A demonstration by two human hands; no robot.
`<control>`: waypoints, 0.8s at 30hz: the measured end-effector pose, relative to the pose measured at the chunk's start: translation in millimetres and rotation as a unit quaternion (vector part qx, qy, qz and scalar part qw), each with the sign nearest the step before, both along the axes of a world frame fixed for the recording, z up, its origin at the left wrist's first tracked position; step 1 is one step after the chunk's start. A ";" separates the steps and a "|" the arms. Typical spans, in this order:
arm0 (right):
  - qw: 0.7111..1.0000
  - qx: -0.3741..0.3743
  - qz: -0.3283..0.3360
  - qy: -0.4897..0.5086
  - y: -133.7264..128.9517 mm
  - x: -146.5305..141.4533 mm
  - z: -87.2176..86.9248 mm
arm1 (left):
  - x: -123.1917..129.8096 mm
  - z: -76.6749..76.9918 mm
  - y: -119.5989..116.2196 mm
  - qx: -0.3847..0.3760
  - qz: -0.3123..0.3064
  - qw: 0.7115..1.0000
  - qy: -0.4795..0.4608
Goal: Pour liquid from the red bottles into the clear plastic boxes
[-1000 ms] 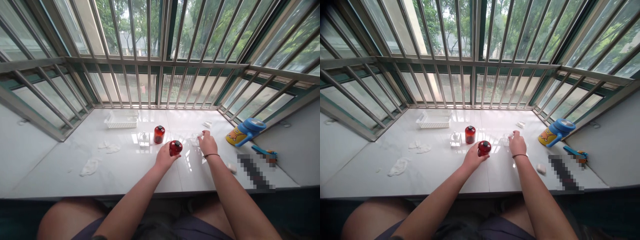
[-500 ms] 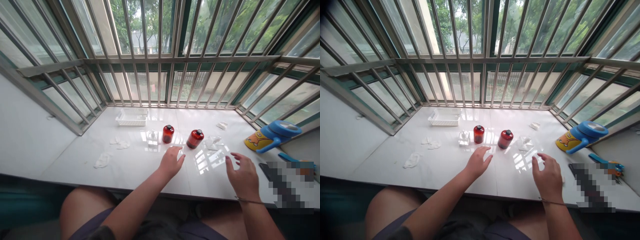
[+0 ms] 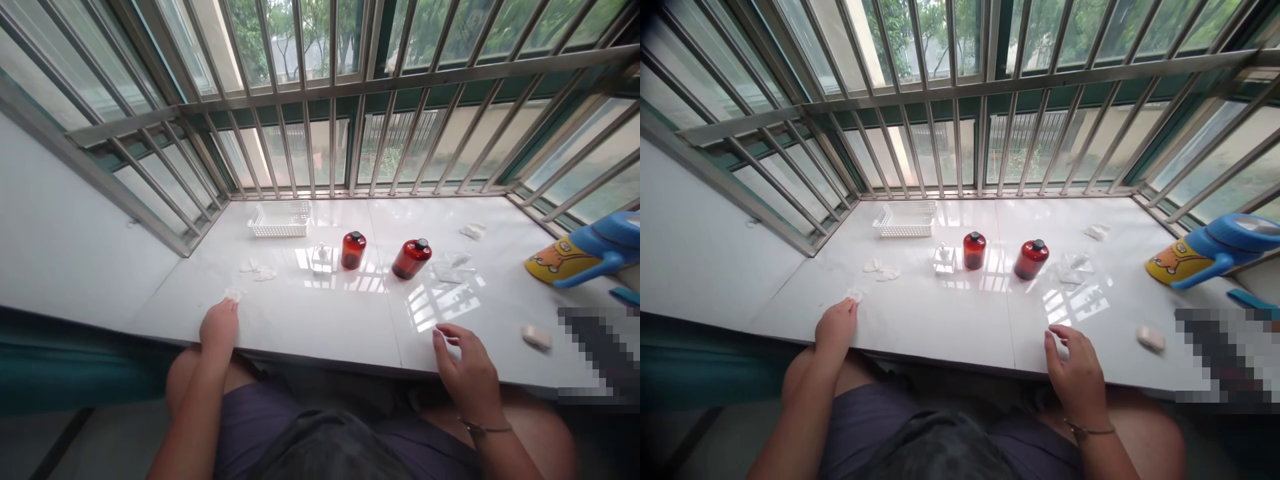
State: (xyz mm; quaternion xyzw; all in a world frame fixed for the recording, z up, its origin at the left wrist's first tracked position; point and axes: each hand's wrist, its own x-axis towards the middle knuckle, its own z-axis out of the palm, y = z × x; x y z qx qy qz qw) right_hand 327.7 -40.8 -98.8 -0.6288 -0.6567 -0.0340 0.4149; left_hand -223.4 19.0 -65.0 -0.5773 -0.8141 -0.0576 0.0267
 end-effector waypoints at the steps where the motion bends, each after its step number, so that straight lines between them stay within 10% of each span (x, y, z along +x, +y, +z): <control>1: 1.000 -0.004 -0.001 0.006 2.2 -0.8 2.0 | 1.5 -1.3 1.4 -0.006 0.005 1.000 0.005; 10: 0.999 -0.018 0.044 0.011 -2.6 -18.0 8.6 | 114.9 -32.2 -27.1 0.004 -0.158 0.987 -0.027; 16: 0.996 -0.028 0.085 0.004 -8.7 -27.3 5.2 | 234.6 -56.4 -76.7 0.076 -0.513 0.847 -0.119; 24: 0.994 -0.028 0.102 0.004 -7.9 -31.1 7.5 | 261.9 -61.4 -64.5 0.041 -0.518 0.848 -0.107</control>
